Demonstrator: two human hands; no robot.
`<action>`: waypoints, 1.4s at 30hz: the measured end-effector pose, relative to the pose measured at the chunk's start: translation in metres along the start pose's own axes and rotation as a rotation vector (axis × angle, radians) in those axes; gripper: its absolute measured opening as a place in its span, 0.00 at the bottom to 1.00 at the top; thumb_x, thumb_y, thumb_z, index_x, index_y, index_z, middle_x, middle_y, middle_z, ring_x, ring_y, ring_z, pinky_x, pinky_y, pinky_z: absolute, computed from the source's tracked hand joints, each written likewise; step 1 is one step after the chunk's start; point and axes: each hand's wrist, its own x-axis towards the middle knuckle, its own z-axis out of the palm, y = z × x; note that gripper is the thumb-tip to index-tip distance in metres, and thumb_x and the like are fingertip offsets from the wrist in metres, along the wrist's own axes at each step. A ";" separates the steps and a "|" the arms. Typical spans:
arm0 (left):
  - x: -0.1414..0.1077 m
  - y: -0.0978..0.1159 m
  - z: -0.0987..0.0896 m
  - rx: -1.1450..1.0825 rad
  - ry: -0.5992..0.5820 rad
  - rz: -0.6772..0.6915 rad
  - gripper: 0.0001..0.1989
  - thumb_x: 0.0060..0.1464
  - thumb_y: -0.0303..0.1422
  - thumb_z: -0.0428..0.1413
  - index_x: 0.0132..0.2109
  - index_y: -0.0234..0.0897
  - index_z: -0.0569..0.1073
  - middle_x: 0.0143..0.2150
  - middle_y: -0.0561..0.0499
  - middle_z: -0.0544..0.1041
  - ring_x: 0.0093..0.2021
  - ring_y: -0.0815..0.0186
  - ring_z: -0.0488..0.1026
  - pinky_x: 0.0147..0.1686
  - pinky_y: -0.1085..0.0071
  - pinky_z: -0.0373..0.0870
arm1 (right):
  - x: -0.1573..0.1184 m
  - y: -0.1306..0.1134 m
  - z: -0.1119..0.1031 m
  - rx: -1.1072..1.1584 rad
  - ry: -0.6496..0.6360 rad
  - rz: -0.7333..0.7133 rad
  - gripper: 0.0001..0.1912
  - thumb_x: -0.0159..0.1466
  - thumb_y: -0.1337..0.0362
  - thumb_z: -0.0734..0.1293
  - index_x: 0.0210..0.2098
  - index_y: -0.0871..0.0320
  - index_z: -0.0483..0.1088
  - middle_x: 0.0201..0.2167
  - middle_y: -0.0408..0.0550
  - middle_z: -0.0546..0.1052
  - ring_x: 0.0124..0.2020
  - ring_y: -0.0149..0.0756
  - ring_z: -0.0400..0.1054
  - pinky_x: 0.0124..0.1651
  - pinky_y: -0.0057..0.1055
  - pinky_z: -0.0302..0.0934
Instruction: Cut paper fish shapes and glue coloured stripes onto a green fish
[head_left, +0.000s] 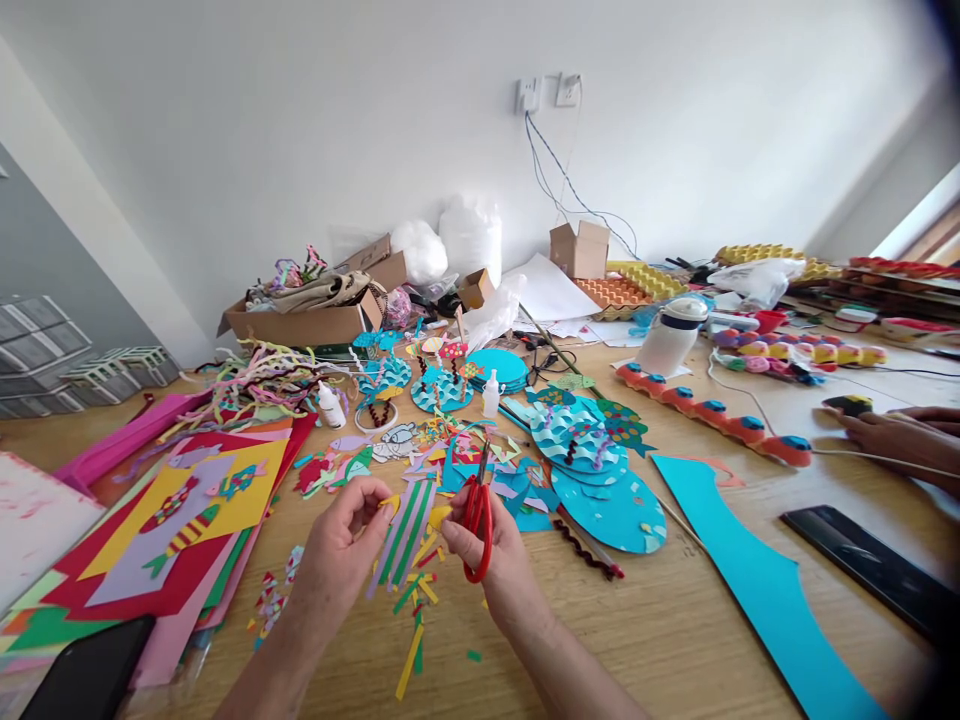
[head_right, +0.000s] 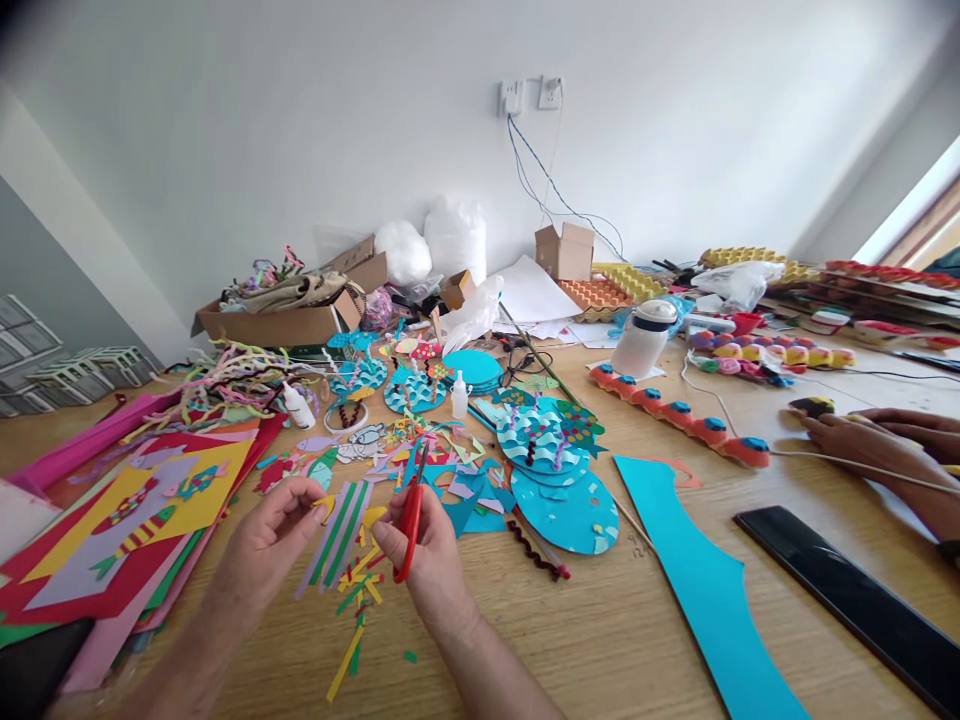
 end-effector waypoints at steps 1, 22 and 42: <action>-0.001 -0.001 0.001 -0.018 -0.007 -0.017 0.02 0.46 0.32 0.54 0.31 0.39 0.68 0.26 0.55 0.69 0.29 0.68 0.67 0.29 0.75 0.63 | 0.000 -0.001 0.000 -0.009 0.007 0.000 0.16 0.46 0.60 0.73 0.29 0.57 0.64 0.24 0.39 0.68 0.25 0.29 0.61 0.29 0.25 0.57; -0.016 -0.002 0.015 -0.867 -0.276 -0.691 0.08 0.44 0.25 0.57 0.32 0.38 0.66 0.27 0.55 0.71 0.26 0.72 0.68 0.29 0.75 0.65 | 0.000 -0.005 -0.004 -0.371 -0.150 -0.212 0.12 0.50 0.71 0.66 0.35 0.55 0.66 0.22 0.37 0.62 0.22 0.27 0.55 0.25 0.24 0.52; -0.029 0.004 0.012 -0.571 -0.273 -0.353 0.15 0.44 0.35 0.58 0.42 0.39 0.74 0.46 0.47 0.75 0.50 0.56 0.67 0.46 0.64 0.64 | 0.006 0.002 -0.003 0.099 -0.008 0.068 0.17 0.43 0.67 0.73 0.31 0.56 0.65 0.22 0.36 0.67 0.24 0.27 0.60 0.27 0.23 0.54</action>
